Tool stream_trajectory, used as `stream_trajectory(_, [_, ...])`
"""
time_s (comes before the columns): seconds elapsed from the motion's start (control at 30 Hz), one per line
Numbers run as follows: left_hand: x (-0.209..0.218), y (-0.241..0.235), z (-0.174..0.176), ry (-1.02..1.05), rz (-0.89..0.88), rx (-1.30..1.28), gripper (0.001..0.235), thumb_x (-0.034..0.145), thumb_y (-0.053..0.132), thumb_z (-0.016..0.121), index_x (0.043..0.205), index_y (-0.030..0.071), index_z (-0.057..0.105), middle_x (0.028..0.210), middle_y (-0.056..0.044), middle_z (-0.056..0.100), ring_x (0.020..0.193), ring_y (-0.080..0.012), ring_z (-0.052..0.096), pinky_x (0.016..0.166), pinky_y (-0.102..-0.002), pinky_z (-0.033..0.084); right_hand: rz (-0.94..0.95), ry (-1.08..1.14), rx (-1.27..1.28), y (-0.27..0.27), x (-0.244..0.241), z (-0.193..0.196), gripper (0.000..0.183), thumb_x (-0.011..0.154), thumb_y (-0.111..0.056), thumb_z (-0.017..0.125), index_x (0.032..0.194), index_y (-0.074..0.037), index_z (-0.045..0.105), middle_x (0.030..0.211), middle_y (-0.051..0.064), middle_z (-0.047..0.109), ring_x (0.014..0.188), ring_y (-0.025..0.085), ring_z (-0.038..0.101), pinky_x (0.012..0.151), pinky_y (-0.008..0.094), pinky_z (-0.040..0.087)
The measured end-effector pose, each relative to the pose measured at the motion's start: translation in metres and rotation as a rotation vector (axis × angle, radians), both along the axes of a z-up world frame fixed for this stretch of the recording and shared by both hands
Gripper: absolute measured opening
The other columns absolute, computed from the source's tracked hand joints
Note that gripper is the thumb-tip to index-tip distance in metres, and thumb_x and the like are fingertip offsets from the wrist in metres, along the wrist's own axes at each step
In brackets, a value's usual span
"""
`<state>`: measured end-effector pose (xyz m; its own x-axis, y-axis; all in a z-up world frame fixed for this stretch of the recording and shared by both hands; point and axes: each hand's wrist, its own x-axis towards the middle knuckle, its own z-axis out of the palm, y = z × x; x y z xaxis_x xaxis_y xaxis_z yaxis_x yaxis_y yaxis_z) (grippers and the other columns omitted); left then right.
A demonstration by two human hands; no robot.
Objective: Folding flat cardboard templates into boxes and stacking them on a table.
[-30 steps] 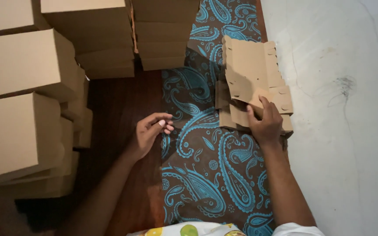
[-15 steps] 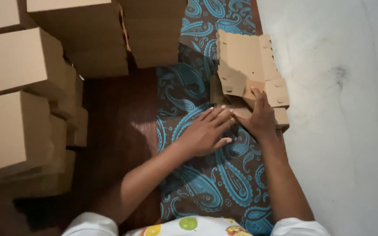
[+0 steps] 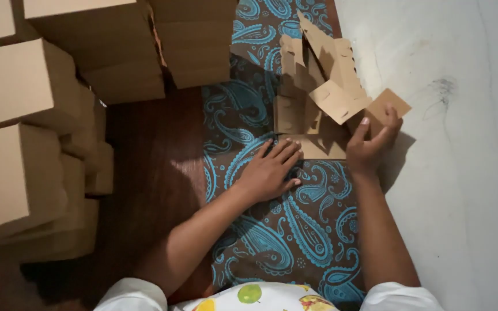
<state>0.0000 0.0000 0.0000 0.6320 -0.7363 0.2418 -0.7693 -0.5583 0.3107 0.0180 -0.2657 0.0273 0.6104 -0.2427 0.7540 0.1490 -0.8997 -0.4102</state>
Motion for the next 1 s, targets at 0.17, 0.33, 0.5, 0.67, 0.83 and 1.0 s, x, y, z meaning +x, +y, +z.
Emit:
stream_trajectory(0.17, [-0.001,0.000,0.005,0.002,0.003,-0.014,0.072,0.096,0.054,0.058,0.149,0.007,0.050,0.156,-0.014,0.047,0.152,-0.0325,0.033,0.124,-0.059,0.023,-0.152,0.176,0.048,0.035,-0.029,0.058,0.049,0.107,-0.011,0.058,0.150,-0.015,0.035,0.135,0.017,0.051,0.127,0.042,0.055,0.102,0.056,0.048])
stream_trajectory(0.33, [0.001,0.002,0.006,0.025,-0.007,-0.036,0.070,0.096,0.053,0.058,0.149,0.009,0.050,0.155,-0.015,0.048,0.151,-0.0334,0.035,0.123,-0.059,0.024,-0.101,0.024,-0.107,0.000,-0.002,-0.003,0.059,0.100,-0.003,0.072,0.150,-0.011,0.040,0.137,0.022,0.058,0.125,0.047,0.060,0.101,0.056,0.052])
stream_trajectory(0.5, [0.008,0.005,0.021,0.095,0.025,-0.109,0.072,0.099,0.053,0.055,0.155,0.010,0.042,0.162,-0.021,0.034,0.146,-0.0385,0.040,0.117,-0.059,0.035,0.230,0.026,-0.331,0.027,0.002,-0.012,0.036,0.075,-0.005,0.090,0.106,-0.002,0.071,0.110,0.021,0.070,0.119,0.045,0.065,0.090,0.053,0.058])
stream_trajectory(0.67, [0.017,-0.001,0.008,-0.036,0.082,-0.100,0.063,0.095,0.054,0.059,0.143,0.013,0.057,0.153,-0.016,0.046,0.135,-0.0351,0.047,0.107,-0.054,0.037,0.262,0.280,-0.524,0.026,0.007,-0.018,0.035,0.081,-0.018,0.081,0.115,-0.022,0.073,0.114,0.002,0.071,0.117,0.027,0.067,0.088,0.041,0.054])
stream_trajectory(0.83, [0.022,-0.009,0.000,-0.134,0.149,-0.137,0.062,0.093,0.051,0.062,0.141,0.012,0.059,0.146,-0.015,0.048,0.122,-0.0348,0.050,0.096,-0.050,0.041,0.244,0.365,-0.294,0.032,-0.004,0.000,0.026,0.090,-0.008,0.074,0.116,-0.012,0.077,0.108,0.011,0.077,0.109,0.030,0.072,0.089,0.040,0.058])
stream_trajectory(1.0, [0.048,-0.028,-0.021,-0.214,0.104,-0.095,0.055,0.083,0.052,0.070,0.115,0.008,0.074,0.130,-0.013,0.058,0.122,-0.0348,0.053,0.109,-0.049,0.039,0.287,0.282,-0.350,0.046,-0.009,0.023,0.025,0.087,-0.008,0.076,0.112,-0.007,0.077,0.102,0.018,0.076,0.101,0.036,0.073,0.083,0.046,0.058])
